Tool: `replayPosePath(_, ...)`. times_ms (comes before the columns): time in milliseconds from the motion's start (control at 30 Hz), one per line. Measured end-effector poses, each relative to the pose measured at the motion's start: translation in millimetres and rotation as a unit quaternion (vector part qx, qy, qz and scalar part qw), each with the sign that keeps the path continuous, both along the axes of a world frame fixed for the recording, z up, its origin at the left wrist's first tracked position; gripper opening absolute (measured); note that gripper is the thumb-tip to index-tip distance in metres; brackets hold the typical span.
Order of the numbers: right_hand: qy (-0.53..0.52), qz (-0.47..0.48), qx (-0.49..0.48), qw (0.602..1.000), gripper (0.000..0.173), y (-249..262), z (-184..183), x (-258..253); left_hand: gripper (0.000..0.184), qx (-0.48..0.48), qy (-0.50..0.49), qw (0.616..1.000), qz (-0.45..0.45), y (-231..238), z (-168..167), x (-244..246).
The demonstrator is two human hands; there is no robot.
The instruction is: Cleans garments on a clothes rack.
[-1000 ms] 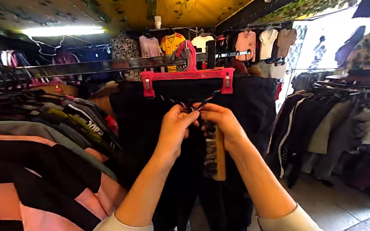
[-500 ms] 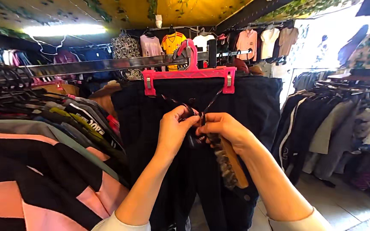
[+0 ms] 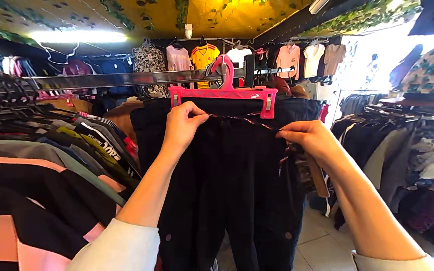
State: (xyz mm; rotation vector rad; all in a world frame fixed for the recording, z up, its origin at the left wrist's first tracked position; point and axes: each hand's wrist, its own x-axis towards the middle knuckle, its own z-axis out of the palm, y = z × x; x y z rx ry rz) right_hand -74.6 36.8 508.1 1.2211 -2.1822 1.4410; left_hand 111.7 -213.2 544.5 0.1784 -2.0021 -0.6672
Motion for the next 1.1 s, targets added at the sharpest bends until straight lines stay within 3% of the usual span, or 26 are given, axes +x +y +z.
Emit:
replayPosePath(100,0.041,0.013,0.018,0.999,0.013,7.7,-9.9,9.3,0.012,-0.023,-0.038,0.998,0.053,18.9,4.8,-0.8)
replayPosePath(167,0.114,0.066,0.018,0.991,0.013,14.6,-11.3,29.4,0.013,-0.108,-0.027,0.992,0.063,31.2,2.6,5.6)
replayPosePath(267,0.254,0.196,-0.013,0.947,0.019,11.9,2.5,56.2,0.038,-0.233,0.004,0.972,-0.023,44.9,2.3,11.6)
replayPosePath(300,0.269,0.224,-0.036,0.936,0.019,5.2,9.5,61.8,0.038,-0.248,0.001,0.967,-0.058,49.7,2.7,11.0)
replayPosePath(400,0.223,0.164,-0.120,0.953,0.016,-26.8,27.7,69.0,0.010,-0.251,0.038,0.965,-0.060,59.3,7.3,8.9)
replayPosePath(467,0.216,0.138,-0.130,0.958,0.021,-51.5,30.9,65.0,0.010,-0.223,0.065,0.972,-0.031,57.4,12.3,9.7)
replayPosePath(567,0.205,0.180,-0.162,0.948,0.019,-79.1,25.0,64.7,0.010,-0.194,0.074,0.978,-0.030,55.5,16.1,12.0)
replayPosePath(767,0.174,0.218,-0.220,0.935,0.019,-94.9,22.4,74.5,0.009,-0.143,0.056,0.986,-0.060,52.3,17.9,19.9)
replayPosePath(867,0.028,0.274,-0.219,0.936,0.019,-91.4,25.5,75.1,0.015,-0.134,0.028,0.988,-0.068,49.2,19.2,23.0)
replayPosePath(967,-0.148,0.361,-0.247,0.887,0.024,-76.5,33.7,70.3,0.019,-0.148,-0.004,0.989,-0.011,38.6,20.2,26.8)
replayPosePath(1033,-0.167,0.417,-0.231,0.863,0.029,-72.1,35.1,66.1,0.013,-0.159,0.002,0.987,0.028,30.6,15.7,22.0)
replayPosePath(1100,-0.119,0.397,-0.205,0.886,0.028,-73.1,36.2,67.4,0.012,-0.165,0.021,0.985,0.043,23.3,11.4,16.1)
